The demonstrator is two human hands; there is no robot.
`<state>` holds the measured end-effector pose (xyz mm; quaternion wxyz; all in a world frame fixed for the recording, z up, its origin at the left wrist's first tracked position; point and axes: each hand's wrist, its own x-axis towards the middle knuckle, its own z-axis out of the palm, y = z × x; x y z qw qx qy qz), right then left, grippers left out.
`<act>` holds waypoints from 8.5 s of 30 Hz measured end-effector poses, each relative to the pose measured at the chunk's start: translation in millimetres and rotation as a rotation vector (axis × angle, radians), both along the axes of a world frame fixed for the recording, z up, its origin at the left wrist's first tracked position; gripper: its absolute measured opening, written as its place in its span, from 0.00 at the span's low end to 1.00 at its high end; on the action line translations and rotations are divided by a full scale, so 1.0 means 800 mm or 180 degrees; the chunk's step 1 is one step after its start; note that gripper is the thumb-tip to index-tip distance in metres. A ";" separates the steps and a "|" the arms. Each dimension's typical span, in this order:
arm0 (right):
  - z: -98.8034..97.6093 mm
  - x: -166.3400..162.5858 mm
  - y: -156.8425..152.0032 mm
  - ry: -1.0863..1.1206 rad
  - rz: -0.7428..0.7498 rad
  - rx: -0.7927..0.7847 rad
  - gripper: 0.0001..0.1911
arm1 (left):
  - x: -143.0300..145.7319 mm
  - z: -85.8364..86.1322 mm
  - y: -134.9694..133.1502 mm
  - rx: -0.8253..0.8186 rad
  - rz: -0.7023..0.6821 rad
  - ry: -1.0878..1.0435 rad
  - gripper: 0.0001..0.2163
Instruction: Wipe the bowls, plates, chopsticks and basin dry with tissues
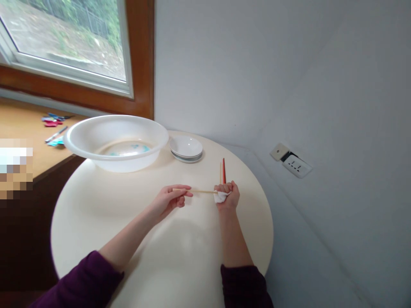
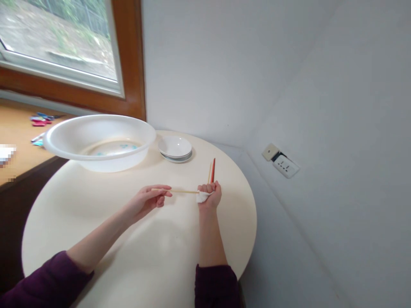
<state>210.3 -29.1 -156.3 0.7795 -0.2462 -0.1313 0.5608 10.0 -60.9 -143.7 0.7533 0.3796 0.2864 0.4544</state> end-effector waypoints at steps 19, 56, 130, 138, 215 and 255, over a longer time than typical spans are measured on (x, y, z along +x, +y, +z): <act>0.003 -0.058 -0.008 -0.0368 0.0925 0.0163 0.22 | 0.018 -0.011 -0.007 0.0569 0.0923 0.0733 0.15; 0.010 -0.086 -0.025 0.0023 0.1140 0.0297 0.41 | 0.016 -0.010 -0.014 0.1016 -0.0580 0.2098 0.19; 0.011 0.004 -0.012 0.0032 0.1090 0.0379 0.23 | -0.009 -0.007 0.003 0.2363 -0.0215 0.3507 0.14; 0.015 0.000 -0.017 0.0151 0.0940 0.0564 0.19 | -0.007 0.000 0.003 0.1747 -0.0031 0.2839 0.17; -0.011 -0.090 -0.029 -0.5026 0.0729 0.0839 0.13 | -0.011 0.001 0.010 0.0382 0.1106 0.0355 0.10; 0.011 -0.059 -0.032 -0.2550 0.2716 0.0404 0.16 | -0.007 -0.010 0.007 0.1759 0.0080 0.1426 0.25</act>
